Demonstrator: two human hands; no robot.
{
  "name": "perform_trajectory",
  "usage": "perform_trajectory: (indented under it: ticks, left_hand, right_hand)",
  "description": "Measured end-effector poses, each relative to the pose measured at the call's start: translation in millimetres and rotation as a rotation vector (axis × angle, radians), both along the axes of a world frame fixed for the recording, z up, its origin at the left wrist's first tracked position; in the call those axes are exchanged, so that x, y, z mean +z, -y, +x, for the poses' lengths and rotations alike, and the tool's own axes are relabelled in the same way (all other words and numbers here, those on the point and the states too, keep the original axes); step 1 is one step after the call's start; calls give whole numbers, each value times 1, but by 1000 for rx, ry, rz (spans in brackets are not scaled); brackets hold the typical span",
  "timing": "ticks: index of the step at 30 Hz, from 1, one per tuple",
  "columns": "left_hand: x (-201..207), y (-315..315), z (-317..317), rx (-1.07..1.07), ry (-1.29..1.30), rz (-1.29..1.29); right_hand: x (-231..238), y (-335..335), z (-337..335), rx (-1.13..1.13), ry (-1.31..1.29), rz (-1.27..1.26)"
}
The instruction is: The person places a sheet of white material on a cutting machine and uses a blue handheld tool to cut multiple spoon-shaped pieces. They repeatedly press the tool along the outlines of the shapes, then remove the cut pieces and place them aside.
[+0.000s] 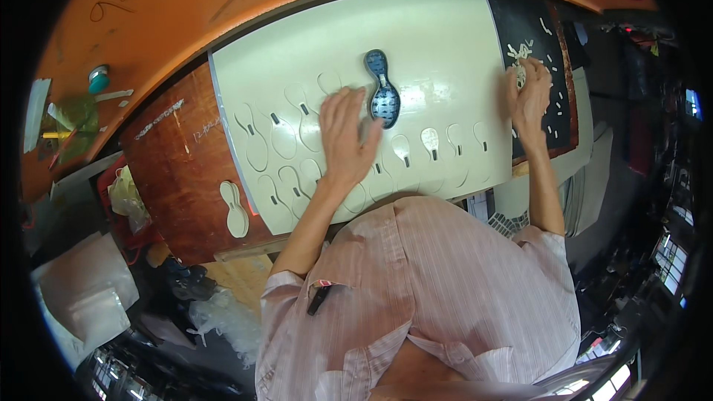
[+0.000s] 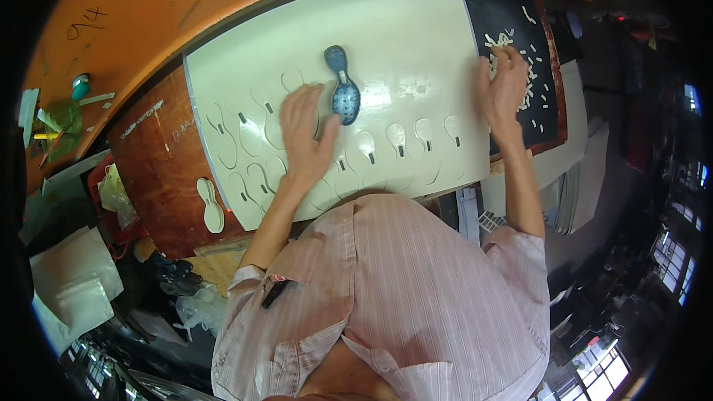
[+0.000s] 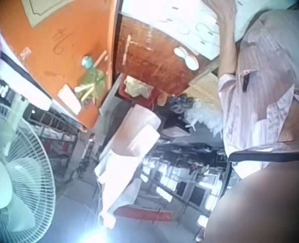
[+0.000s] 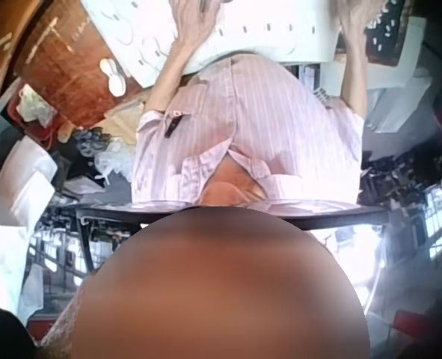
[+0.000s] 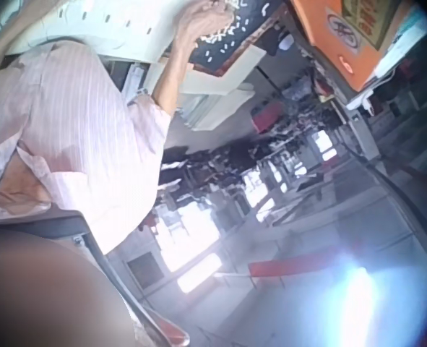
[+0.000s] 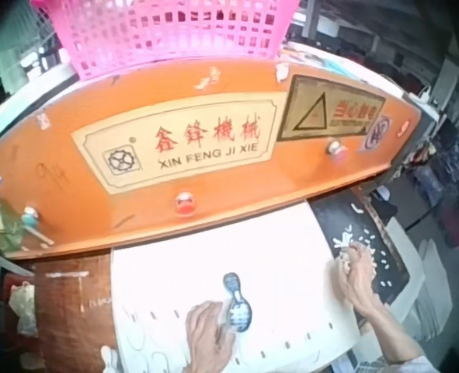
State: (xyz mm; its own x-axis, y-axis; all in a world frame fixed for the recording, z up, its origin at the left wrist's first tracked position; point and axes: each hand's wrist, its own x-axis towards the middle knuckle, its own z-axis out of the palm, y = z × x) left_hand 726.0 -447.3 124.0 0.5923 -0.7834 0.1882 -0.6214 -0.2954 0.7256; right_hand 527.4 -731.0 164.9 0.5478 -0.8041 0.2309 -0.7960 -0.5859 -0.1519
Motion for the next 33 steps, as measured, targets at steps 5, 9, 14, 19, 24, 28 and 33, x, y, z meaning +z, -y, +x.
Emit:
perform_trajectory:
  ticks: [5, 9, 14, 19, 24, 28, 33]
  left_hand:
    - [-3, -11, 25, 42, 55, 49]
    - [-3, -15, 24, 17, 36, 88]
    - [5, -37, 13, 147, 37, -4]
    - [6, -88, -25, 130, 33, -111]
    - [-1, -156, -77, 93, 61, -181]
    - [-16, -183, -109, 210, 76, -96]
    - [-46, -182, -113, 302, 309, -90]
  right_hand:
    - [-27, -119, 46, 512, 338, 532]
    - [-40, -160, 82, 491, 377, 560]
    - [-34, -159, 87, 507, 406, 593]
    - [-39, -161, 87, 568, 369, 529]
    - [-41, -164, 84, 517, 378, 572]
    - [-40, -166, 83, 516, 404, 522]
    - [-46, -166, 76, 537, 513, 474]
